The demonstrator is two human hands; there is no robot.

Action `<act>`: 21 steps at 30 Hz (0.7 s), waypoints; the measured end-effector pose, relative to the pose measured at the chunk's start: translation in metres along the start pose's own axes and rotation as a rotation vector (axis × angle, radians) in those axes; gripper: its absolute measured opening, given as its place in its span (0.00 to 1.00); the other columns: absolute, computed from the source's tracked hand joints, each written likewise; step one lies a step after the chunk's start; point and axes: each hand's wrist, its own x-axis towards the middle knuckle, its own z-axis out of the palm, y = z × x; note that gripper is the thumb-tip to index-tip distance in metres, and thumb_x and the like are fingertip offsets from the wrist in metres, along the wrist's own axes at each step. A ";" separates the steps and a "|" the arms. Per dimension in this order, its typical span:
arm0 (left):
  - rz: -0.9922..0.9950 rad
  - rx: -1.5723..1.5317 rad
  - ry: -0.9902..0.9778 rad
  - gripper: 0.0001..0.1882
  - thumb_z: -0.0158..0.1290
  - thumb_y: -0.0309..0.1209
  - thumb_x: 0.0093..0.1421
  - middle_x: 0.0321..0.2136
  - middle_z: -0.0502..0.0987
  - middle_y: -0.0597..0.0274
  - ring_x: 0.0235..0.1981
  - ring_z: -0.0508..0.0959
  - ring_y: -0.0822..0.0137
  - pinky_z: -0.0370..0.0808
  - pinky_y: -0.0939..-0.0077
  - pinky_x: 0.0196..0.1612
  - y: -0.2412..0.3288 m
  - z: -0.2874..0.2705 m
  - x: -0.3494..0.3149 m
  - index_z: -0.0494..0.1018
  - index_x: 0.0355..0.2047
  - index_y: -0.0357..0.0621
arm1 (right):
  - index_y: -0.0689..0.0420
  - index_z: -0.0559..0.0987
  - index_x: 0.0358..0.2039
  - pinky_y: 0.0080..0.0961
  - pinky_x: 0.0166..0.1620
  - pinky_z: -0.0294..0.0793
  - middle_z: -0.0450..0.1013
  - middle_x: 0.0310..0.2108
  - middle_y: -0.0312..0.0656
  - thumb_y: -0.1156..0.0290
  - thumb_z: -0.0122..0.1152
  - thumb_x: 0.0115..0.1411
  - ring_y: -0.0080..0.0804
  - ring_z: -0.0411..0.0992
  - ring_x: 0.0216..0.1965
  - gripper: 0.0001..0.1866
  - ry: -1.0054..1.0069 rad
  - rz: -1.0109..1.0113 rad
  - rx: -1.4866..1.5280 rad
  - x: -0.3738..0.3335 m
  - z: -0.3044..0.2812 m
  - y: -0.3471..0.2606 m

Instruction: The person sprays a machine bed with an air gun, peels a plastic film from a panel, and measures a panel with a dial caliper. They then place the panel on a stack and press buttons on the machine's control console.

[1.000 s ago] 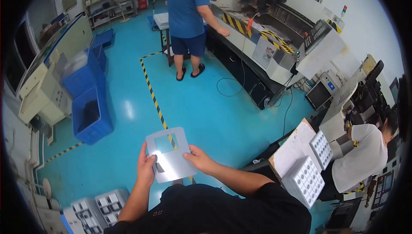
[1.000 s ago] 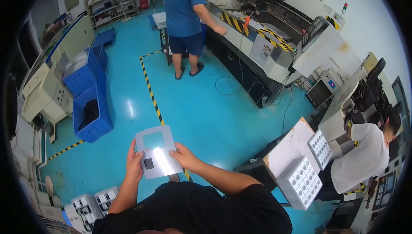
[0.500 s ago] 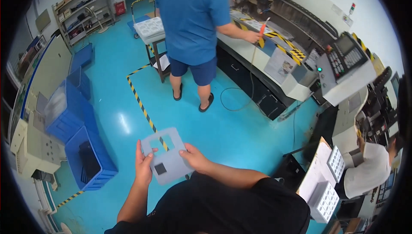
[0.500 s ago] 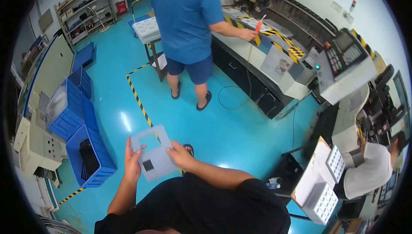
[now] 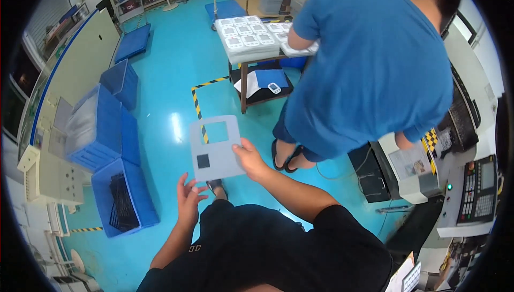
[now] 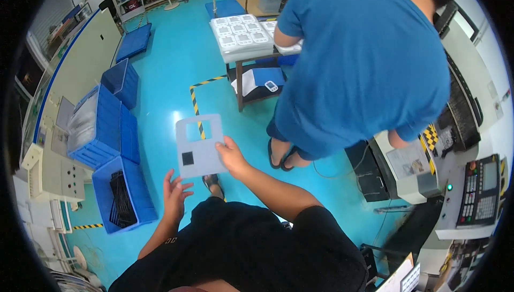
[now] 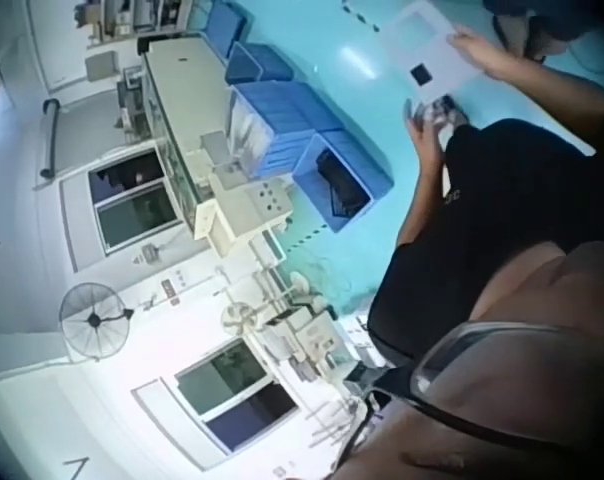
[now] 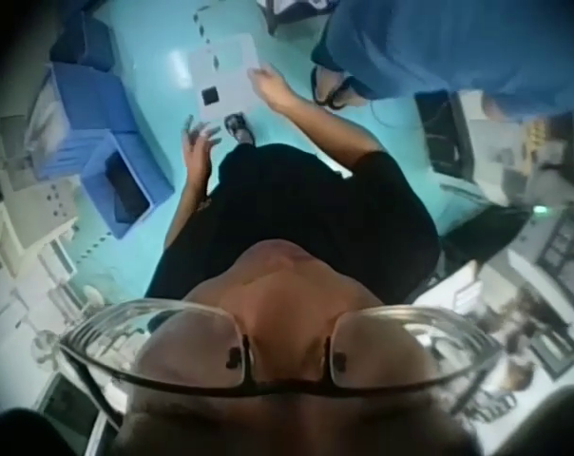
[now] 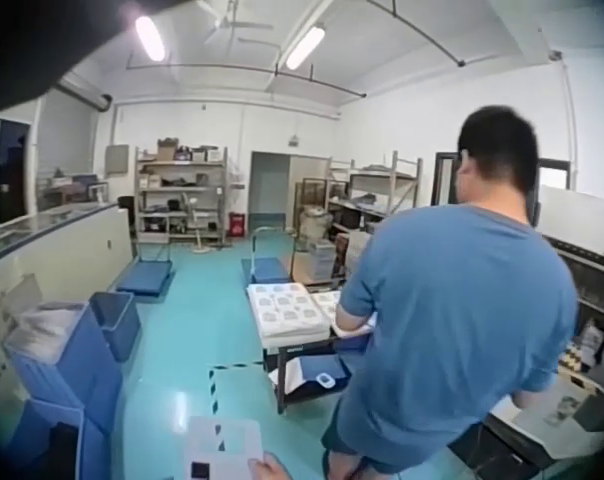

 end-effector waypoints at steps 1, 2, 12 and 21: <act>-0.135 -0.119 0.016 0.28 0.46 0.28 0.66 0.58 0.66 0.51 0.51 0.75 0.60 0.75 0.65 0.48 0.016 0.004 0.039 0.54 0.65 0.43 | 0.60 0.69 0.55 0.30 0.52 0.70 0.73 0.48 0.41 0.67 0.48 0.69 0.30 0.71 0.50 0.17 -0.072 0.018 -0.013 0.027 0.007 -0.004; -0.140 -0.119 0.019 0.28 0.46 0.28 0.66 0.58 0.66 0.51 0.51 0.75 0.60 0.75 0.65 0.48 0.018 0.000 0.079 0.54 0.65 0.43 | 0.60 0.69 0.56 0.30 0.53 0.70 0.72 0.48 0.41 0.67 0.49 0.69 0.30 0.70 0.51 0.18 -0.153 0.037 -0.024 0.057 0.017 -0.007; -0.177 -0.191 -0.164 0.26 0.45 0.27 0.66 0.57 0.68 0.57 0.56 0.70 0.62 0.68 0.62 0.58 0.085 -0.032 0.426 0.56 0.64 0.43 | 0.62 0.79 0.41 0.28 0.42 0.74 0.77 0.34 0.42 0.49 0.53 0.65 0.30 0.75 0.37 0.25 0.105 0.005 -0.462 0.418 0.036 -0.077; -0.232 -0.221 -0.051 0.20 0.43 0.35 0.70 0.52 0.72 0.57 0.53 0.73 0.61 0.69 0.63 0.56 0.088 -0.004 0.615 0.62 0.59 0.41 | 0.56 0.73 0.48 0.41 0.47 0.73 0.76 0.41 0.51 0.65 0.60 0.56 0.47 0.75 0.43 0.19 1.206 -0.449 -0.976 0.648 -0.296 -0.206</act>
